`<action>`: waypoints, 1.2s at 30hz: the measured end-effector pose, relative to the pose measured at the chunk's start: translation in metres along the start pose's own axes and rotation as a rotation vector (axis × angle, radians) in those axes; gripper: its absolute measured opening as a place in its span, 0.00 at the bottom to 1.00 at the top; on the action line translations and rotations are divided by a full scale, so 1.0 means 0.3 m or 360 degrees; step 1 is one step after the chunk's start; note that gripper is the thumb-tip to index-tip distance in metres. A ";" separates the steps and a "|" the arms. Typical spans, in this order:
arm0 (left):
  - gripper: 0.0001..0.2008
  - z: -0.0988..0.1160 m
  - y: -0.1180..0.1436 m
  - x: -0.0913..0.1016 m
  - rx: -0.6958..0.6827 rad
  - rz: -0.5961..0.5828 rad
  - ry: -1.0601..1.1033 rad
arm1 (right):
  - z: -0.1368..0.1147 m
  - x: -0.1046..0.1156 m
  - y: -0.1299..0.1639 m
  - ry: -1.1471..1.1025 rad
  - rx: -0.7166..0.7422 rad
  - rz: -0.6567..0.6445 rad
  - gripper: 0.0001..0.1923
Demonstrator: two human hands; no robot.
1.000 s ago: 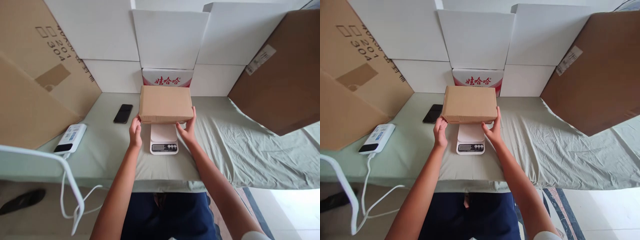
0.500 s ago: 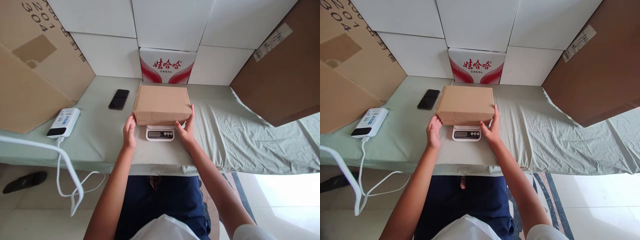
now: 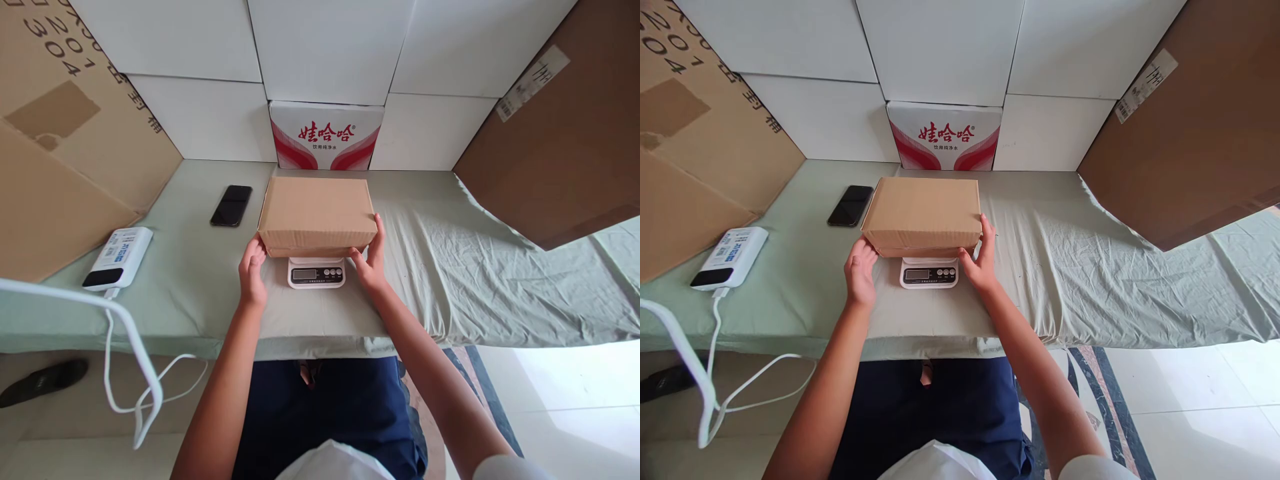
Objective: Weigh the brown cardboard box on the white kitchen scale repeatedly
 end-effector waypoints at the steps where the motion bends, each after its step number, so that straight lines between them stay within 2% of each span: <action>1: 0.38 -0.002 0.000 0.001 0.0010 0.0002 -0.0006 | 0.001 0.002 0.001 0.0006 -0.0004 0.0007 0.43; 6: 0.39 0.007 -0.002 0.005 0.0014 0.0026 -0.0041 | 0.014 0.010 0.000 -0.0033 -0.0009 0.0028 0.42; 13: 0.38 0.005 0.005 0.000 0.0042 0.0005 0.0015 | 0.080 0.076 -0.023 -0.0240 -0.0215 0.0285 0.39; 20: 0.39 -0.002 0.008 0.005 0.0062 0.0030 0.0020 | 0.128 0.029 -0.022 -0.0444 -0.0328 0.0123 0.39; 28: 0.37 0.017 0.010 0.001 0.0043 0.0026 0.0024 | 0.148 0.017 -0.022 -0.0452 -0.0322 0.0090 0.36; 32: 0.34 0.037 0.004 0.010 -0.0021 0.0081 0.0069 | 0.149 0.029 -0.023 -0.0519 -0.0331 0.0139 0.36; 36: 0.33 0.023 0.002 0.013 -0.0013 0.0083 0.0088 | 0.135 0.031 -0.026 -0.0573 -0.0309 0.0146 0.34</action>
Point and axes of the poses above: each hand's wrist, its own y-axis away from the middle knuckle, its own x-axis out of the back of the hand, z = x × y, the point moved 10 cm from there along -y, towards the middle knuckle, and after that the axes turned 3 degrees about -x, right-handed, at the moved point
